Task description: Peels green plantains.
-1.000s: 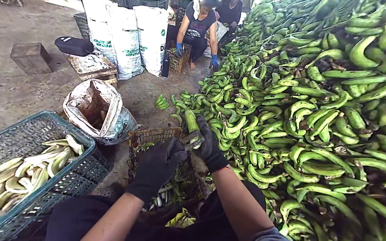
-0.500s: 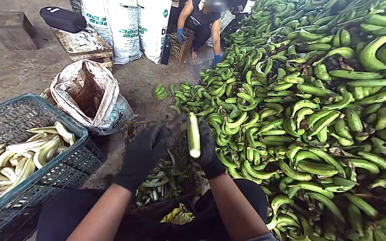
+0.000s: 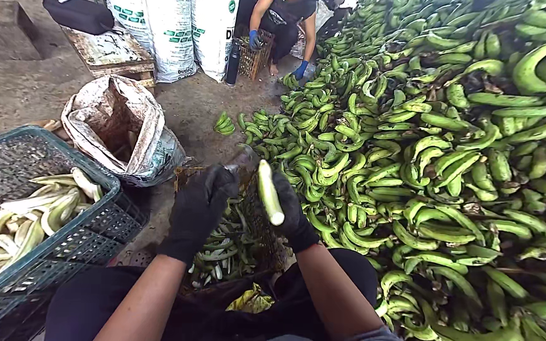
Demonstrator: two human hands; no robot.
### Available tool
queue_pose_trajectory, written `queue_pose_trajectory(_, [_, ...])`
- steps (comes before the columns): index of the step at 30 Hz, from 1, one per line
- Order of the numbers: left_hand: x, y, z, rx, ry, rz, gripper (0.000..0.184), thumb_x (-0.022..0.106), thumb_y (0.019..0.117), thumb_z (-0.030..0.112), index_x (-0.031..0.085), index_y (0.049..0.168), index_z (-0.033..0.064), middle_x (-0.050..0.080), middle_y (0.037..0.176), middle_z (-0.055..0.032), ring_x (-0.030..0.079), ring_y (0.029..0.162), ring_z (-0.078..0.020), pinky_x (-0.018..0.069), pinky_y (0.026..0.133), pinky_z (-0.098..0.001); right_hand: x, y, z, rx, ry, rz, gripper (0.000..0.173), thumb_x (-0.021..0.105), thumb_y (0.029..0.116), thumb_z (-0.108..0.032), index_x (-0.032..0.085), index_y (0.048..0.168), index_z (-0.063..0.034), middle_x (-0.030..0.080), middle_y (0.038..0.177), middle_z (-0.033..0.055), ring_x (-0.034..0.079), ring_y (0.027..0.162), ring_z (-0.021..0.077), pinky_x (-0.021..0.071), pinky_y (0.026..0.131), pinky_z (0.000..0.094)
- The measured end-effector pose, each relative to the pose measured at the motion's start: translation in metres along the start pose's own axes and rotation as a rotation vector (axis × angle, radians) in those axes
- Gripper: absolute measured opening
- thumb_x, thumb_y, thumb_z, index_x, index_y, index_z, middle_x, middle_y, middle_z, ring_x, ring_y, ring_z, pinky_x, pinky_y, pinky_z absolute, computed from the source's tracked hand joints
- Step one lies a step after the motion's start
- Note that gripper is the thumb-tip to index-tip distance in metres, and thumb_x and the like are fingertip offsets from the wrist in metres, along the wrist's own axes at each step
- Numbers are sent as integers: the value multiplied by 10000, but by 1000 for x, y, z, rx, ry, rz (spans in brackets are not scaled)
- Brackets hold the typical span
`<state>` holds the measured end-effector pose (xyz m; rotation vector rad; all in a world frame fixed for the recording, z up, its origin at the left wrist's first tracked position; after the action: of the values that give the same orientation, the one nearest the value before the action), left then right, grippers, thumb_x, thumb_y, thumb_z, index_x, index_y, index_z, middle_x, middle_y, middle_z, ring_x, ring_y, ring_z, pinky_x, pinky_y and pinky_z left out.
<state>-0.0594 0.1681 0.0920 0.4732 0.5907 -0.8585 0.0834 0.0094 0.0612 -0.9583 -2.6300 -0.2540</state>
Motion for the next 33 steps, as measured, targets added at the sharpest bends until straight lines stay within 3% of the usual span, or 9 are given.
queue_pose_trajectory(3, [21, -23, 8, 150, -12, -119, 625, 501, 994, 578, 548, 1479, 187, 684, 1208, -143, 672, 1079, -319, 543, 911, -584, -8, 10, -15, -180, -152, 133, 469, 351, 1065, -438, 480, 1443, -191, 657, 1063, -7, 641, 832, 75, 574, 713, 279])
queue_pose_trajectory(5, [31, -32, 14, 209, 21, -119, 592, 492, 996, 558, 583, 1457, 200, 697, 1164, -143, 684, 1037, -318, 556, 881, -563, -6, 15, -20, -155, -95, 200, 453, 327, 1077, -458, 469, 1437, -224, 664, 992, 12, 652, 761, 103, 579, 645, 292])
queue_pose_trajectory(9, [21, -10, 8, 68, 65, -77, 517, 572, 1018, 424, 548, 1487, 208, 666, 1217, -187, 669, 1057, -380, 535, 890, -621, 6, 7, -9, -7, -87, -71, 401, 384, 1070, -370, 513, 1406, -194, 668, 948, 25, 639, 720, 106, 572, 619, 277])
queue_pose_trajectory(13, [7, 9, -13, -73, 38, 12, 586, 489, 1046, 532, 511, 1500, 163, 617, 1323, -210, 634, 1152, -408, 496, 946, -658, 10, -1, 2, 152, -25, -193, 494, 432, 1022, -418, 489, 1438, -159, 671, 932, 87, 646, 707, 141, 562, 607, 266])
queue_pose_trajectory(17, [15, -5, -3, -60, -114, -52, 618, 443, 1016, 629, 492, 1503, 253, 686, 1203, -115, 687, 1010, -293, 551, 855, -594, 1, 9, -8, -77, -139, 74, 523, 381, 1044, -492, 453, 1486, -221, 676, 1040, 33, 641, 733, 106, 565, 604, 273])
queue_pose_trajectory(19, [27, -16, 8, 7, -155, -97, 650, 426, 999, 650, 497, 1504, 247, 687, 1186, -91, 684, 1000, -251, 564, 856, -546, 3, 16, -15, -230, -173, 251, 522, 357, 1063, -462, 407, 1519, -212, 634, 1163, 25, 635, 870, 99, 573, 720, 309])
queue_pose_trajectory(26, [37, -37, 27, 108, -57, 77, 668, 459, 990, 609, 554, 1472, 156, 676, 1236, -168, 677, 1067, -325, 551, 890, -550, 25, 21, -29, -342, -226, 676, 562, 364, 1070, -491, 310, 1564, -229, 564, 1363, 54, 616, 1104, 166, 556, 886, 414])
queue_pose_trajectory(31, [28, -20, 16, 37, -25, 38, 553, 505, 1019, 472, 529, 1502, 203, 643, 1266, -198, 651, 1096, -379, 527, 892, -609, 25, 21, -24, -169, -145, 284, 351, 342, 1089, -449, 522, 1303, -238, 630, 969, -27, 607, 747, 58, 537, 602, 254])
queue_pose_trajectory(33, [21, -7, 3, -14, -29, 16, 523, 517, 1040, 446, 507, 1516, 229, 621, 1322, -191, 626, 1166, -387, 497, 953, -638, 21, 16, -19, -17, -163, -9, 386, 309, 1093, -387, 523, 1363, -214, 659, 992, 2, 637, 766, 83, 564, 628, 275])
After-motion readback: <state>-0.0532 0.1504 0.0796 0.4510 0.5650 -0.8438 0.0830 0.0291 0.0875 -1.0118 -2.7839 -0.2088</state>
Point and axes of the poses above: each hand's wrist, its own y-axis towards the middle knuckle, its own x-axis out of the palm, z = x × y, the point moved 3 cm from there along y, towards the middle knuckle
